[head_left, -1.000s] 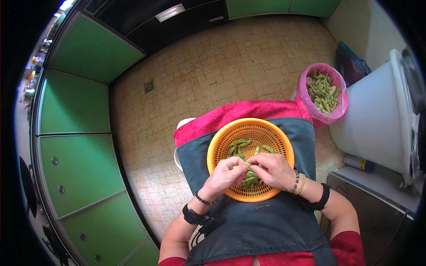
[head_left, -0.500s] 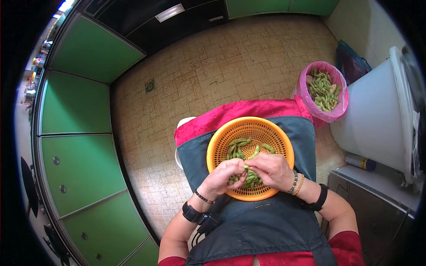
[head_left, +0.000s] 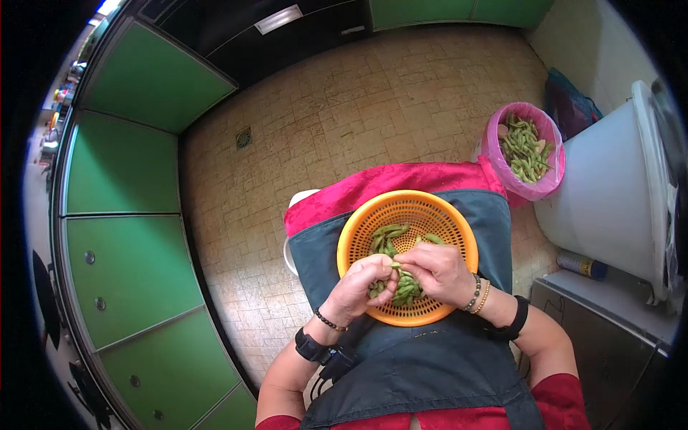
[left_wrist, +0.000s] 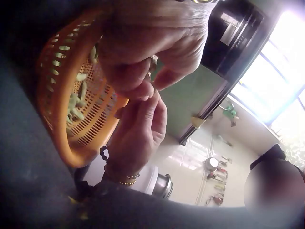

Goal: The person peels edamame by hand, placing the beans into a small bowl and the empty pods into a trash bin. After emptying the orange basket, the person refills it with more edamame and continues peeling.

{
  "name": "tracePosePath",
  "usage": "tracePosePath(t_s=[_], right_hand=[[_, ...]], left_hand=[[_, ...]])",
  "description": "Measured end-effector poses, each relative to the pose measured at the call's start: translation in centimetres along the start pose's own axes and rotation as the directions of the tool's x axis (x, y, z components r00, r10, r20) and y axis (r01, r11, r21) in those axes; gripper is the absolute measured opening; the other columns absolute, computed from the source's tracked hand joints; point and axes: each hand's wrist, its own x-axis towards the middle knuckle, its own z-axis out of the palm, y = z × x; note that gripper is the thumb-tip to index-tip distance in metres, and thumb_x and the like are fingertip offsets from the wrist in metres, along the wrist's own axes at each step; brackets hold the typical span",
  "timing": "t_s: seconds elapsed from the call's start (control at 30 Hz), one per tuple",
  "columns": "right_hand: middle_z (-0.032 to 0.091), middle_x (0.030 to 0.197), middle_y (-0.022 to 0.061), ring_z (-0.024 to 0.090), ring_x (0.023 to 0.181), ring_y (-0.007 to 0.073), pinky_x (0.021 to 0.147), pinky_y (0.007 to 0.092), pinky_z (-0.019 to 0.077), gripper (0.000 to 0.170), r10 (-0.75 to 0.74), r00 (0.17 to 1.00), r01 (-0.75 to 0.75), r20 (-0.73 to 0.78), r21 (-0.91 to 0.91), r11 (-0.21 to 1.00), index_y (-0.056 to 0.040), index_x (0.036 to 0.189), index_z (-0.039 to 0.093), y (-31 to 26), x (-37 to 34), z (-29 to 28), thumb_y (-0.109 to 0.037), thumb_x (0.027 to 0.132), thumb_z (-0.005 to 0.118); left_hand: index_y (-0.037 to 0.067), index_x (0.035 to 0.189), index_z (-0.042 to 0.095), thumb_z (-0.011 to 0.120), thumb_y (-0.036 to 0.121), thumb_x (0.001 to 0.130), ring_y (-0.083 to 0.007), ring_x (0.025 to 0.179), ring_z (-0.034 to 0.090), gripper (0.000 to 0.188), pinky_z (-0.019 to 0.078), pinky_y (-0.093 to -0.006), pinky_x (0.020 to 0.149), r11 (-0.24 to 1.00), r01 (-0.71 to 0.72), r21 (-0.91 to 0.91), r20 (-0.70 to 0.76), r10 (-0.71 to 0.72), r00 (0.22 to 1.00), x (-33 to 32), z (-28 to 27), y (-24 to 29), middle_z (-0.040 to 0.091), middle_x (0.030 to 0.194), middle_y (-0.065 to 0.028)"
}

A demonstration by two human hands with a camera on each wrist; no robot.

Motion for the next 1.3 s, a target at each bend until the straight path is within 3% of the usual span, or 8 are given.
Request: tracePosePath(t_s=[0.23, 0.53, 1.03, 1.13, 1.23, 1.27, 1.3], right_hand=[[0.058, 0.07, 0.0085, 0.058, 0.063, 0.023, 0.055, 0.0313, 0.0458, 0.014, -0.057, 0.998, 0.057, -0.023, 0.005, 0.998, -0.0045, 0.085, 0.062, 0.3, -0.4, -0.1, -0.004, 0.072, 0.06], [0.058, 0.067, 0.0091, 0.059, 0.06, 0.0234, 0.053, 0.0321, 0.0457, 0.01, 0.028, 1.0, -0.028, 0.0, -0.051, 0.998, -0.0052, 0.084, 0.063, -0.1, -0.2, 0.2, -0.009, 0.075, 0.06], [0.061, 0.069, 0.0129, 0.06, 0.058, 0.0238, 0.052, 0.0326, 0.0452, 0.011, 0.34, 0.936, -0.326, -0.093, 0.133, 0.936, -0.0008, 0.076, 0.061, -0.5, -0.3, 1.9, -0.011, 0.078, 0.058], [0.06, 0.063, 0.009, 0.059, 0.054, 0.0162, 0.049, 0.028, 0.0443, 0.017, 0.508, 0.86, -0.495, 0.037, 0.294, 0.817, -0.0008, 0.073, 0.058, -0.3, -0.2, 1.8, -0.015, 0.082, 0.057], [0.057, 0.061, 0.0028, 0.055, 0.052, 0.0082, 0.047, 0.0219, 0.043, 0.021, 0.639, 0.686, -0.707, 0.349, 0.528, 0.471, -0.0026, 0.072, 0.056, 0.5, 0.3, 1.1, -0.019, 0.085, 0.054], [0.054, 0.064, -0.0008, 0.053, 0.052, 0.0051, 0.046, 0.0179, 0.0425, 0.022, 0.628, 0.656, -0.73, 0.418, 0.563, 0.388, -0.0043, 0.073, 0.054, 0.8, 0.2, 0.9, -0.021, 0.087, 0.051], [0.054, 0.064, -0.0007, 0.052, 0.051, 0.0052, 0.046, 0.0179, 0.0424, 0.021, 0.621, 0.664, -0.725, 0.417, 0.563, 0.398, -0.0042, 0.073, 0.054, 1.0, 0.1, 0.8, -0.021, 0.087, 0.052]], left_hand=[[0.002, 0.078, 0.049, 0.045, 0.014, 0.081, -0.0098, 0.042, 0.038, 0.013, 0.0247, -0.0202, 0.035, 0.999, 0.028, -0.021, 0.024, -0.027, 0.999, 0.2, -0.2, -0.3, 0.05, 0.065, -0.007], [0.005, 0.074, 0.044, 0.041, 0.008, 0.079, -0.0115, 0.045, 0.041, 0.006, 0.0259, -0.0204, 0.035, 0.999, -0.016, -0.037, -0.017, 0.015, 1.0, 0.3, 0.1, -0.3, 0.048, 0.063, -0.0069], [0.004, 0.077, 0.046, 0.041, 0.008, 0.077, -0.0119, 0.046, 0.045, 0.007, 0.0279, -0.0202, 0.036, 0.998, -0.052, -0.04, -0.152, 0.045, 0.987, 0.7, 0.3, -0.7, 0.05, 0.062, -0.0074], [0.004, 0.076, 0.045, 0.04, 0.009, 0.079, -0.0124, 0.043, 0.042, 0.008, 0.0279, -0.0211, 0.036, 0.994, -0.09, -0.063, -0.159, 0.079, 0.984, 0.7, 0.5, -0.8, 0.05, 0.062, -0.0082], [0.005, 0.073, 0.046, 0.042, 0.009, 0.077, -0.0098, 0.047, 0.044, 0.007, 0.0293, -0.0203, 0.038, 0.991, -0.08, 0.103, -0.206, 0.1, 0.973, 0.4, 0.9, -0.5, 0.05, 0.063, -0.0049], [0.005, 0.072, 0.046, 0.042, 0.009, 0.077, -0.0099, 0.047, 0.044, 0.008, 0.0294, -0.0203, 0.038, 0.98, -0.092, 0.178, -0.198, 0.127, 0.972, 0.4, 1.1, -0.6, 0.05, 0.063, -0.0049], [0.005, 0.072, 0.047, 0.042, 0.009, 0.077, -0.01, 0.047, 0.043, 0.008, 0.0296, -0.0202, 0.039, 0.962, -0.104, 0.252, -0.189, 0.154, 0.97, 0.5, 1.2, -0.8, 0.05, 0.063, -0.0049]])
